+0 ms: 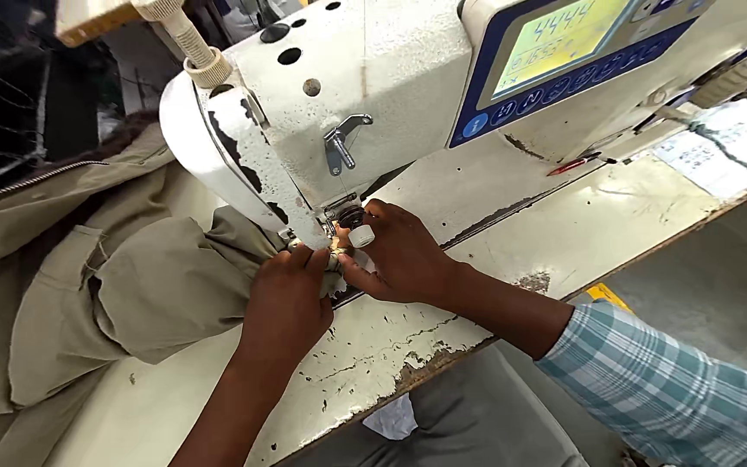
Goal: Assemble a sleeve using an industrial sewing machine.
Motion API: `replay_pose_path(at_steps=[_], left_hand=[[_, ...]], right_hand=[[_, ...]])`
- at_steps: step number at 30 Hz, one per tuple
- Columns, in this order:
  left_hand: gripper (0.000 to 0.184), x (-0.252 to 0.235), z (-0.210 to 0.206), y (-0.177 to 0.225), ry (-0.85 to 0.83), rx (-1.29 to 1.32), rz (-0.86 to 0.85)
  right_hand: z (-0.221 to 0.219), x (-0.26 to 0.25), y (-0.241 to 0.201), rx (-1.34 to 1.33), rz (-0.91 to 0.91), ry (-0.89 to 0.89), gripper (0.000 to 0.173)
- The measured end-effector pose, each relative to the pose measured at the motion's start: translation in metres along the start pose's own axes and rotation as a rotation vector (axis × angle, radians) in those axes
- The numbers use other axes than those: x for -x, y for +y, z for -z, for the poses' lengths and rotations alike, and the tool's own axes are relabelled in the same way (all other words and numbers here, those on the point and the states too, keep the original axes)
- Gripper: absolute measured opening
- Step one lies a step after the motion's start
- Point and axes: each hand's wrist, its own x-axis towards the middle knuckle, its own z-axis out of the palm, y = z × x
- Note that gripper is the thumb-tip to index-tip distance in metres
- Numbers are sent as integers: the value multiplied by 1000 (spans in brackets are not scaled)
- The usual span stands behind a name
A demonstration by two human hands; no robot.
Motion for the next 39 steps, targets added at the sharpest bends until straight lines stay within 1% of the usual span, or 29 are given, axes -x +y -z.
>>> replay_pose_path(at_steps=[2,5,9,12,19,25,26,28,30,32,35,38,39], left_hand=[[45,-1,-1,0,11,4,0],[45,-2,-3,-1,32,16,-7],[44,-3,-4,-4,42,23,-10],[44,-3,-3,-4,37,22,-5],[42,0,-1,-1,51,7,-17],[43,4,-2,-2,84,3,-44],[43,4,-3,-3,92,-1,-48],[43,5,-5,-3,95,-2,-50],[46,5,-5,-2,94,-5,-39],[49,5,-7,-2,113,-15,-33],[46,6,-15,-3,174,-37,-40],[43,6,-18,-2,167,-17,-35],[41,3,-18,-8,172,8,-47]], right_hand=[[0,-1,1,-35,-29,-1,35],[1,-1,6,-172,-83,57,38],[-1,-4,11,-337,-235,95,54],[-4,-6,10,-334,-305,103,55],[-2,-5,11,-362,-318,55,60],[-1,-2,7,-380,-302,79,56],[-1,-1,6,-360,-294,78,53],[0,3,4,-304,-278,75,40],[-1,3,2,-266,-272,78,28],[-2,2,1,-220,-258,101,21],[-3,2,2,-207,-260,101,18],[-3,4,3,-220,-214,76,17],[-2,4,3,-221,-191,72,18]])
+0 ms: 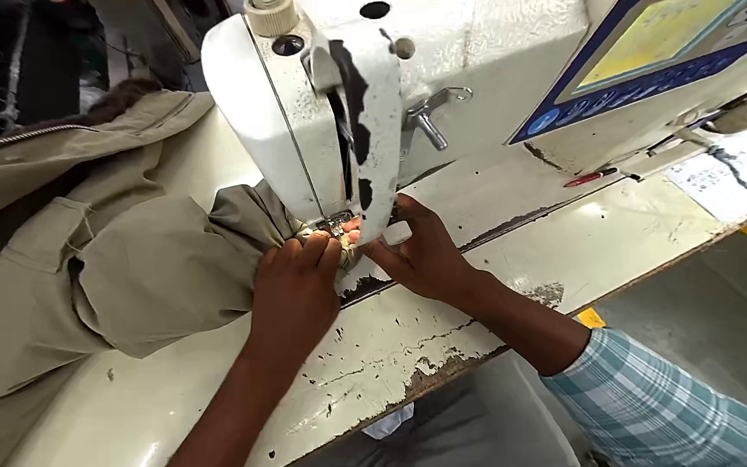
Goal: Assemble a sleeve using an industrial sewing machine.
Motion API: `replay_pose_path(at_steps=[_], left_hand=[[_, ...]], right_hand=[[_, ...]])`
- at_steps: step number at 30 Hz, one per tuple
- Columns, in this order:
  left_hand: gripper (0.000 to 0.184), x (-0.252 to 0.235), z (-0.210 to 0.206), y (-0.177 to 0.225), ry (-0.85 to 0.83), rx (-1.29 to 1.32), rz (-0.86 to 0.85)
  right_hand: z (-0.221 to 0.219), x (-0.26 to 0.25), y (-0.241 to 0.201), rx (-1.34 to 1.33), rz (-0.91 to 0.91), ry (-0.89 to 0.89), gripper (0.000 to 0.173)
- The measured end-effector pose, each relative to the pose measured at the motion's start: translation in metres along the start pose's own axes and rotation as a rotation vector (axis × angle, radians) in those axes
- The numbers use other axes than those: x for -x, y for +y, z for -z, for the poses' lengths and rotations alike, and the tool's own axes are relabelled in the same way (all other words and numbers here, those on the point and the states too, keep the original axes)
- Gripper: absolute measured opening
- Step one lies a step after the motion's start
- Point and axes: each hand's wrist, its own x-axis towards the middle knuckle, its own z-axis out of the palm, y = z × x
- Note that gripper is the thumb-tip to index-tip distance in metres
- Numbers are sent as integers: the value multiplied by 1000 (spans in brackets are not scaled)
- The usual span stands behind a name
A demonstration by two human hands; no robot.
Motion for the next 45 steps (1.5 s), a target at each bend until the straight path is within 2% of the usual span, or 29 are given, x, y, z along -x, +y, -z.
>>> replay_pose_path(at_steps=[2,4,5,7,9,11,12,13,15,18,21,28,38,45], left_hand=[[34,-9,5,-29,44,54,-21],[23,-16,18,-71,18,-17,49],[24,-15,26,-94,-46,-69,146],[37,-7,43,-123,-176,-84,379],[50,21,59,-112,-232,90,441],[44,60,67,-75,-255,254,330],[40,76,69,-57,-255,316,277],[40,88,71,-43,-264,396,279],[37,103,80,-30,-287,671,408],[33,109,90,-31,-291,1086,650],[40,104,93,-29,-292,1302,768],[40,99,91,-33,-289,1419,796],[35,99,87,-29,-205,1473,846],[24,100,85,-16,-133,1338,882]], right_hand=[[2,0,-1,17,68,9,21],[4,2,-3,67,107,15,25],[6,5,-5,90,113,10,25],[9,13,-10,112,139,-25,22],[7,17,-18,62,240,-76,27],[-2,15,-29,-36,376,-146,54],[-8,14,-34,-59,426,-203,59],[-15,14,-39,-89,447,-257,54],[-23,15,-48,-197,335,-370,29],[-26,9,-63,-404,11,-498,32],[-32,11,-66,-478,-94,-449,35],[-34,13,-68,-511,-153,-396,32],[-36,15,-69,-504,-96,-281,32],[-38,17,-70,-472,-42,-226,31]])
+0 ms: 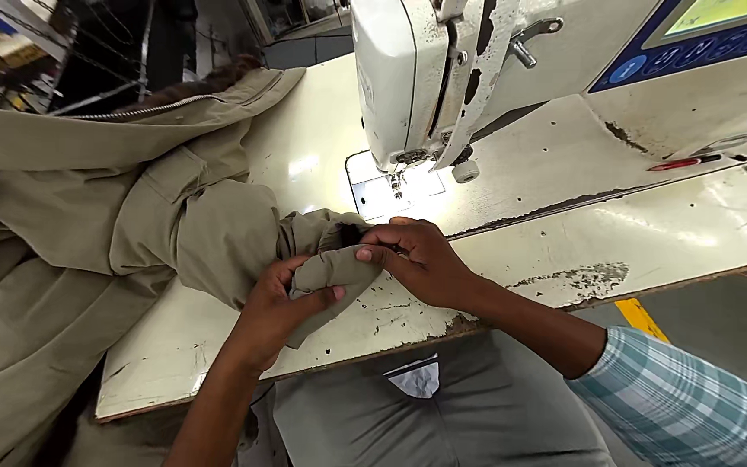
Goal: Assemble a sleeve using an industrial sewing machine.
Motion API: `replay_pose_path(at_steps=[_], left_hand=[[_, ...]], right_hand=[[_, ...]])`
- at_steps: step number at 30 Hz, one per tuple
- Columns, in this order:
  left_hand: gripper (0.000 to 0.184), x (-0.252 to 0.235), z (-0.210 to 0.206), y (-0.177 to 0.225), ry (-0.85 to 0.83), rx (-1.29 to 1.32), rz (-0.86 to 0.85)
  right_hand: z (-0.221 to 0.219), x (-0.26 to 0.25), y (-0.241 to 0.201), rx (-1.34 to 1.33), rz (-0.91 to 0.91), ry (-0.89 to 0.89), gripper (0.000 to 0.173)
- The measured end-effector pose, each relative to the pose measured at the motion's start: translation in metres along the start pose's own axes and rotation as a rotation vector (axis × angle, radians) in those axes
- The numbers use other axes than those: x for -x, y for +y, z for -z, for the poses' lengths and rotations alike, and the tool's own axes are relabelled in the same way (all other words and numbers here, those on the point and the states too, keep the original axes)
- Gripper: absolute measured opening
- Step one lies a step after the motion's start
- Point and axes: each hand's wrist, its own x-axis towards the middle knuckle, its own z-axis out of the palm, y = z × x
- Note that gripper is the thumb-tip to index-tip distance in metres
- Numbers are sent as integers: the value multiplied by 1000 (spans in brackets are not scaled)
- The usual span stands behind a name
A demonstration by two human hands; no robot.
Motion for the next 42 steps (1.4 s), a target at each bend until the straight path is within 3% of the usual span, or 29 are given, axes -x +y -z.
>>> replay_pose_path(at_steps=[9,13,16,19,26,29,35,38,40,42], left_hand=[[17,5,-23,0,157,-227,-48],[22,11,-54,-29,324,-762,-372],[24,19,-76,-45,303,-986,-647],[26,25,-81,-53,264,-1096,-772],[22,34,-69,-52,112,-1275,-824],[20,33,-68,-53,121,-1252,-825],[19,28,-63,-52,142,-1080,-781],[22,24,-46,-27,143,-1097,-777],[21,19,-29,0,0,-1128,-831],[28,15,-11,36,-439,-1004,-815]], right_hand=[[-2,2,2,58,47,33,29],[18,15,3,237,148,-88,27],[40,43,6,361,240,-169,27],[42,61,3,433,239,-136,25],[36,65,0,535,274,-63,24],[35,66,-3,590,265,-73,21],[37,60,-5,567,413,-169,24],[29,56,-5,556,333,-175,22],[12,68,-25,401,168,-163,25],[-1,94,-66,-207,-87,-255,29]])
